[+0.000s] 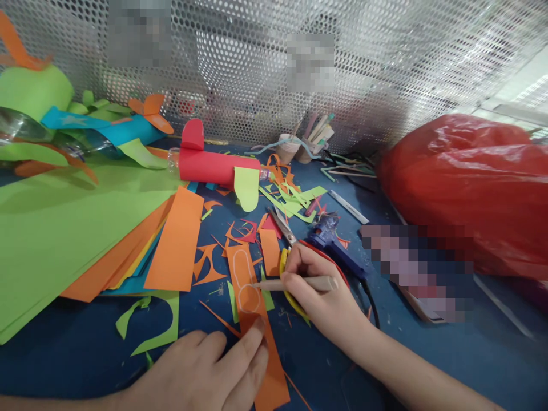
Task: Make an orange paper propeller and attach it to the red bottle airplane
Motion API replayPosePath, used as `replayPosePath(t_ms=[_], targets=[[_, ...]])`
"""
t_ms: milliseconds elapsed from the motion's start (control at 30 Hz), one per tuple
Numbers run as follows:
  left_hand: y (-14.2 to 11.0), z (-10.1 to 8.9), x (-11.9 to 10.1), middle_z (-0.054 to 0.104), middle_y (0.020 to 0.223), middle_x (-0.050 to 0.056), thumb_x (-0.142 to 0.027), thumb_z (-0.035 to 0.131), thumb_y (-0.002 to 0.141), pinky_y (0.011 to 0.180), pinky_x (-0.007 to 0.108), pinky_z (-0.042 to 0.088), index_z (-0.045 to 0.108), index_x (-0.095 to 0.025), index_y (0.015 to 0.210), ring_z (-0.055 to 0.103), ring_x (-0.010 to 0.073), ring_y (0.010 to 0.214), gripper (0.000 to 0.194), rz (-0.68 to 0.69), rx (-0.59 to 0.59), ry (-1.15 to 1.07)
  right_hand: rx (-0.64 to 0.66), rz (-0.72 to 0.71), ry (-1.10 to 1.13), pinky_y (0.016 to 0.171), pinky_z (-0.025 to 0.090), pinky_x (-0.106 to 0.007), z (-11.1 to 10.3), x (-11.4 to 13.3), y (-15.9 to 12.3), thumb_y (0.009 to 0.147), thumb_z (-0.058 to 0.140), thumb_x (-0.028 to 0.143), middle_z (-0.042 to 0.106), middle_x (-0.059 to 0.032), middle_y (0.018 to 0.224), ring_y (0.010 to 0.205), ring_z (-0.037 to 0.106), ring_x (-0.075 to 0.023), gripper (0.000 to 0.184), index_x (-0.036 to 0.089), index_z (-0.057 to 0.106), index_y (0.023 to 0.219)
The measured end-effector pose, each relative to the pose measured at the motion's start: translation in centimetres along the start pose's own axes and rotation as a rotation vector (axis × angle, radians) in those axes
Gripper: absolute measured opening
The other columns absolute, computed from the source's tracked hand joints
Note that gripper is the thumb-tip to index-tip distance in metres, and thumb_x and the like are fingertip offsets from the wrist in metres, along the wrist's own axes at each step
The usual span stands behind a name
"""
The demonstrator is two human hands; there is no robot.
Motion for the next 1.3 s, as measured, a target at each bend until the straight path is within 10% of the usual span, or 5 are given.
replayPosePath(t_ms=[533,800,1033,1300], targets=[[0.0,-1.7,2.4,0.074,0.103,0.008,-0.004,0.030,0.092,0.060,0.027,0.056,0.059,-0.012,0.123,0.070,0.0187,0.074,0.043,-0.128,-0.124,-0.047,-0.036,-0.060,0.291,0.053,0.037,-0.022,-0.2,-0.3,-0.2,0.095,0.044,0.052,0.054,0.0048,0.059,0.054,0.046,-0.0105,0.032,0.022,0.047,0.084],[-0.5,-1.2,9.1,0.054,0.140,0.008,-0.014,0.039,0.095,0.081,0.031,0.057,0.044,-0.024,0.141,0.065,0.0209,0.108,0.047,-0.250,0.081,-0.278,-0.034,-0.158,0.232,0.055,0.041,-0.025,-0.3,0.5,-0.4,0.095,0.043,0.050,0.060,0.0021,0.064,0.056,0.049,-0.0122,0.029,0.023,0.051,0.089],[-0.4,0.9,9.4,0.057,0.134,0.008,-0.018,0.045,0.090,0.086,0.035,0.055,0.043,-0.028,0.142,0.065,0.0237,0.108,0.053,-0.351,0.319,-0.524,0.002,-0.154,0.239,0.056,0.041,-0.023,0.1,0.1,-0.4,0.096,0.046,0.045,0.059,0.0024,0.071,0.059,0.048,-0.0109,0.023,0.023,0.051,0.092],[-0.7,0.4,10.2,0.054,0.135,0.006,-0.031,0.049,0.093,0.082,0.031,0.053,0.048,-0.034,0.138,0.065,0.0217,0.101,0.045,-0.483,0.287,-0.648,-0.039,-0.179,0.263,0.064,0.045,-0.025,-0.4,0.1,-0.4,0.096,0.046,0.045,0.060,0.0020,0.075,0.066,0.052,-0.0120,0.021,0.024,0.051,0.095]])
Point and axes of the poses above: each hand's wrist, its own y-axis towards the middle knuckle, its own z-axis out of the palm, x = y × z, the point moved 6 cm from there along y, towards the middle knuckle
